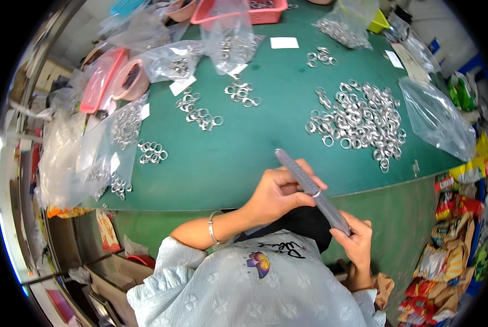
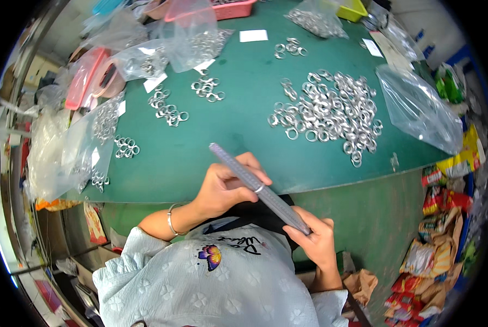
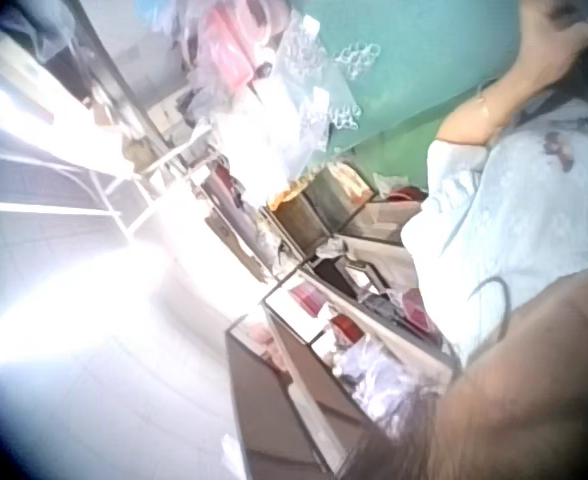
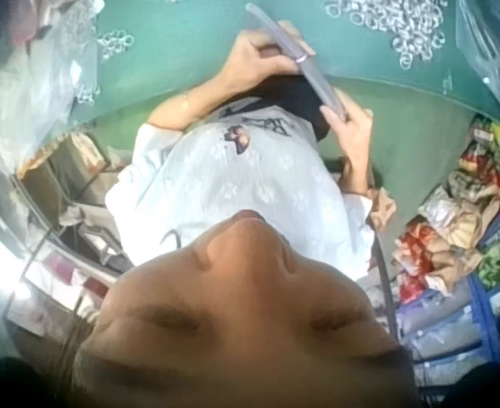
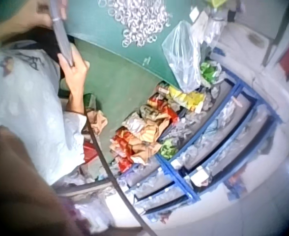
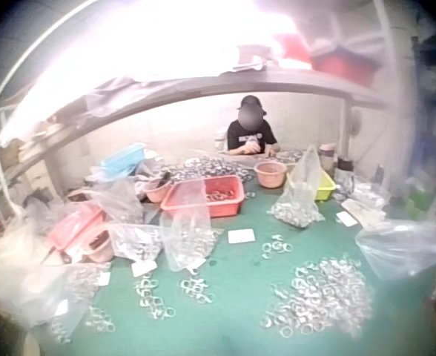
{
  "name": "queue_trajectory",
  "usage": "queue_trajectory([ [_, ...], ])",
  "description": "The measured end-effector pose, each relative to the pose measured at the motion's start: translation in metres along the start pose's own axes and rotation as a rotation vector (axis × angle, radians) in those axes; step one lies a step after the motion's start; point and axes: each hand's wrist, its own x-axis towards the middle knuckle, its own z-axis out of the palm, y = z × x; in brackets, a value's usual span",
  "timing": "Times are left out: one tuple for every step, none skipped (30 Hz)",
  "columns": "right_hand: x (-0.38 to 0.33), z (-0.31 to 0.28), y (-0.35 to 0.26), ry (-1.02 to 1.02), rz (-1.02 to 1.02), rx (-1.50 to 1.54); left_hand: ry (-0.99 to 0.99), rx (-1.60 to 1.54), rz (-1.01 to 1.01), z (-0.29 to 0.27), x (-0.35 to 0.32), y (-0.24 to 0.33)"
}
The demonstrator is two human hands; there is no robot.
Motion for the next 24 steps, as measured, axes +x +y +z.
queue_trajectory([
  [0.002, 0.002, -0.001, 0.019, -0.011, -0.027, 0.050, -0.026, -0.001, 0.002, 0.000, -0.001],
  [0.004, 0.003, -0.004, 0.038, -0.022, -0.054, 0.100, -0.054, -0.001, 0.005, 0.000, -0.002],
  [0.005, 0.004, -0.005, 0.064, -0.027, -0.082, 0.142, -0.085, -0.004, 0.007, -0.001, -0.004],
  [0.006, 0.006, -0.005, 0.076, -0.053, -0.124, 0.148, -0.027, 0.026, 0.006, -0.002, -0.005],
  [0.007, 0.007, -0.006, 0.069, -0.039, -0.150, 0.234, -0.014, 0.031, -0.002, -0.003, -0.006],
  [0.006, 0.006, -0.005, 0.062, -0.022, -0.177, 0.320, -0.004, 0.033, -0.013, -0.005, -0.008],
  [0.004, 0.005, -0.005, 0.065, -0.001, -0.207, 0.396, 0.002, 0.033, -0.023, -0.003, -0.006],
  [0.002, 0.005, 0.000, 0.089, 0.022, -0.183, 0.443, -0.122, 0.189, -0.036, 0.002, 0.002],
  [-0.001, 0.003, 0.007, 0.109, 0.049, -0.157, 0.492, -0.246, 0.344, -0.048, 0.006, 0.012],
  [-0.003, 0.002, 0.014, 0.132, 0.077, -0.132, 0.528, -0.098, 0.277, -0.056, 0.005, 0.018],
  [-0.003, 0.001, 0.018, 0.144, 0.101, -0.114, 0.561, 0.050, 0.208, -0.062, 0.004, 0.023],
  [-0.004, 0.000, 0.021, 0.152, 0.125, -0.098, 0.596, 0.197, 0.139, -0.067, 0.003, 0.027],
  [-0.005, 0.000, 0.021, 0.165, 0.148, -0.082, 0.573, 0.490, 0.124, -0.075, 0.006, 0.027],
  [-0.004, 0.001, 0.020, 0.190, 0.138, -0.066, 0.541, 0.783, 0.107, -0.087, 0.010, 0.023],
  [-0.003, 0.002, 0.021, 0.206, 0.143, -0.063, 0.498, 1.073, 0.088, -0.098, 0.014, 0.017],
  [-0.002, 0.002, 0.023, 0.221, 0.144, -0.056, 0.580, 1.115, 0.120, -0.105, 0.022, 0.010],
  [-0.002, 0.003, 0.024, 0.238, 0.145, -0.050, 0.568, 1.211, 0.156, -0.116, 0.029, 0.003],
  [-0.001, 0.003, 0.025, 0.241, 0.144, -0.047, 0.550, 1.308, 0.197, -0.129, 0.039, -0.005],
  [-0.001, 0.002, 0.025, 0.241, 0.142, -0.048, 0.535, 1.401, 0.238, -0.138, 0.046, -0.010],
  [-0.001, 0.001, 0.025, 0.242, 0.139, -0.049, 0.546, 1.489, 0.243, -0.144, 0.051, -0.015],
  [-0.002, -0.001, 0.026, 0.253, 0.147, -0.048, 0.565, 1.495, 0.238, -0.144, 0.055, -0.016],
  [-0.004, -0.003, 0.028, 0.264, 0.155, -0.047, 0.583, 1.502, 0.233, -0.144, 0.057, -0.016],
  [-0.005, -0.006, 0.031, 0.275, 0.162, -0.045, 0.601, 1.510, 0.227, -0.145, 0.060, -0.015],
  [-0.008, -0.008, 0.037, 0.307, 0.179, -0.003, 0.593, 1.485, 0.230, -0.135, 0.060, -0.012],
])
